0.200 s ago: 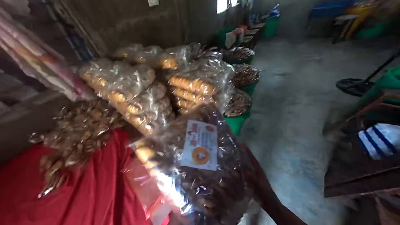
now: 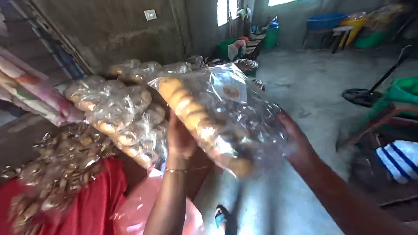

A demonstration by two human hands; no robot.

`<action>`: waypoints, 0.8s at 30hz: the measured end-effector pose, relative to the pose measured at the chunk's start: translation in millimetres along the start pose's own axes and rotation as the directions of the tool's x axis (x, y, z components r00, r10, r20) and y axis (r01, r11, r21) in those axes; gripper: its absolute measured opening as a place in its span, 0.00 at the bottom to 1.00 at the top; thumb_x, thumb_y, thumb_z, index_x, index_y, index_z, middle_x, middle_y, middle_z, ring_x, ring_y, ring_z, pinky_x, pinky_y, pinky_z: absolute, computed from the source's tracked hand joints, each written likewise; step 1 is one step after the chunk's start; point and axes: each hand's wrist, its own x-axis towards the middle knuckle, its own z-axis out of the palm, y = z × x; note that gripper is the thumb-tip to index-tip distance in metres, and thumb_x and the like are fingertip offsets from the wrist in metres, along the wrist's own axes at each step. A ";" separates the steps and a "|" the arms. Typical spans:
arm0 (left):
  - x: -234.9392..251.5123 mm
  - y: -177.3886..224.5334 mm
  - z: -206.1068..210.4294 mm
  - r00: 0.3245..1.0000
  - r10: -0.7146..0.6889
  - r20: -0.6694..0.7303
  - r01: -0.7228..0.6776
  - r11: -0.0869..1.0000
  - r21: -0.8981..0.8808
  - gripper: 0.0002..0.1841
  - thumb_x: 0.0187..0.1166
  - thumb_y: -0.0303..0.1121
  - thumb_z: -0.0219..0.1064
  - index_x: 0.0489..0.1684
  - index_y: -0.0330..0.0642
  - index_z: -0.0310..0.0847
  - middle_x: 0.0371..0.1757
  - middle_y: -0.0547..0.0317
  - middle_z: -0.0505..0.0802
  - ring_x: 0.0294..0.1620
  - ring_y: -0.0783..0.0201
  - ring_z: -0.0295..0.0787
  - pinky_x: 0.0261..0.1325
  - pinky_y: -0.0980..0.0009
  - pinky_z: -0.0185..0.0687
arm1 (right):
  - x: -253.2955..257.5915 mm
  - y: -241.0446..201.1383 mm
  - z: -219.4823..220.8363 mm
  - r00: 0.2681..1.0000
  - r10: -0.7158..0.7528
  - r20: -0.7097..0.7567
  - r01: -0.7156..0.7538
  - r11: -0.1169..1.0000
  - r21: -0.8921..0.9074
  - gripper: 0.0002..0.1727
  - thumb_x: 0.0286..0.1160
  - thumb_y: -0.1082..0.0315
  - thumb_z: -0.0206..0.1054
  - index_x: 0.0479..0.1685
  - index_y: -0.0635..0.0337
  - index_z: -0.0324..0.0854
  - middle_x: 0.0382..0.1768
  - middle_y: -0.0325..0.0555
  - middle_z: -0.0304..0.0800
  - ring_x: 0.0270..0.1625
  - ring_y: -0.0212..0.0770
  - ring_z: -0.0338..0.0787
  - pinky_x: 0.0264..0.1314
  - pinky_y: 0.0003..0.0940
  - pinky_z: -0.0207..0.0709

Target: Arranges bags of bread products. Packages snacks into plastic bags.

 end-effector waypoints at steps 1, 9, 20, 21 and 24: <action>34.4 8.3 -0.9 0.993 0.068 0.100 -0.066 0.998 -0.017 0.27 0.89 0.61 0.40 0.58 0.54 0.81 0.44 0.64 0.96 0.44 0.68 0.95 0.46 0.67 0.93 | 34.6 -11.8 7.6 1.000 0.014 0.014 -0.014 1.000 0.004 0.26 0.89 0.64 0.44 0.86 0.50 0.61 0.58 0.36 0.88 0.54 0.26 0.90 0.56 0.26 0.87; 197.8 1.0 -60.4 0.968 0.208 -0.141 -0.060 0.736 0.674 0.35 0.87 0.60 0.51 0.80 0.40 0.68 0.73 0.48 0.83 0.72 0.59 0.79 0.74 0.58 0.75 | 222.0 -11.6 62.4 0.979 0.191 0.069 -0.161 0.936 -0.312 0.31 0.84 0.53 0.61 0.86 0.48 0.64 0.68 0.54 0.81 0.63 0.48 0.85 0.62 0.51 0.81; 207.0 14.5 -37.9 0.826 0.387 0.409 -0.360 -0.195 0.912 0.29 0.86 0.49 0.54 0.79 0.40 0.77 0.88 0.40 0.69 0.93 0.43 0.53 0.91 0.40 0.41 | 274.7 16.0 51.0 0.880 0.343 0.327 -0.210 0.901 -0.380 0.29 0.90 0.48 0.52 0.86 0.47 0.63 0.72 0.52 0.79 0.67 0.45 0.82 0.68 0.47 0.76; 218.1 23.5 -17.7 0.910 0.164 0.382 -0.341 -0.231 0.911 0.33 0.86 0.57 0.47 0.86 0.51 0.70 0.92 0.49 0.63 0.95 0.46 0.46 0.91 0.36 0.34 | 280.7 13.3 50.1 0.859 0.368 0.356 -0.232 0.900 -0.370 0.30 0.90 0.49 0.52 0.87 0.47 0.62 0.75 0.53 0.76 0.71 0.46 0.80 0.71 0.50 0.74; 250.1 18.8 14.3 0.942 -0.212 0.259 -0.306 -0.231 0.923 0.35 0.88 0.60 0.42 0.93 0.56 0.57 0.95 0.62 0.58 0.96 0.54 0.45 0.92 0.40 0.37 | 295.0 18.9 45.0 0.828 0.346 0.442 -0.194 0.915 -0.353 0.32 0.90 0.48 0.52 0.90 0.49 0.59 0.80 0.56 0.73 0.76 0.49 0.77 0.75 0.54 0.70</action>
